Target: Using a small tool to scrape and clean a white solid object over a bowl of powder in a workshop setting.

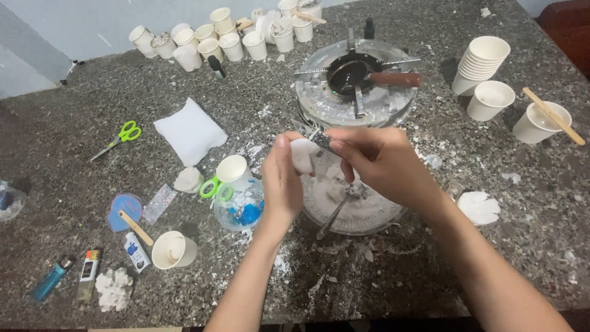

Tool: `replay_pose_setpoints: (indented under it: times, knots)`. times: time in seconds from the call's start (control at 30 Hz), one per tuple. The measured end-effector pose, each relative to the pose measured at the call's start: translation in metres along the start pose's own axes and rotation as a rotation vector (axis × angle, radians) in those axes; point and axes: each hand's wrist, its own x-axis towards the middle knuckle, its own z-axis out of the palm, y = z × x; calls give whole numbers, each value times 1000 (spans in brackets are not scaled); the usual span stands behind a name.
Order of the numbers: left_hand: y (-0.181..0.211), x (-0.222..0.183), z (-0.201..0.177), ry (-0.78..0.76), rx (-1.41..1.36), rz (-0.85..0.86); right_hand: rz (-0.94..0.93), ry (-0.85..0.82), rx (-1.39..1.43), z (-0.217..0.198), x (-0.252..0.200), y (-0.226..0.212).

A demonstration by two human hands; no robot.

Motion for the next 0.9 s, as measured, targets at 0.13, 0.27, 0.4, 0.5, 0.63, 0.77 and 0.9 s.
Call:
replay_pose_setpoints:
  times: [0.13, 0.27, 0.4, 0.5, 0.63, 0.77, 0.9]
  knots:
    - [13, -5, -1, 3, -18, -47, -36, 5, 7, 2, 1, 3]
    - [17, -6, 0, 30, -21, -46, -76, 11, -3, 4, -1, 3]
    - [17, -7, -1, 50, -15, -55, -101, 33, -38, 6, -3, -5]
    - [18, -5, 0, 55, -21, -58, -113, 44, -47, 8, -5, -5]
    - [24, -5, 1, 56, -8, -36, -118, 41, -55, 9, -5, -5]
    - [24, -6, 1, 59, -17, -39, -129, 48, -82, 10, -5, -5]
    - [22, -5, 0, 73, 16, -25, -134, 57, -60, 12, -6, -8]
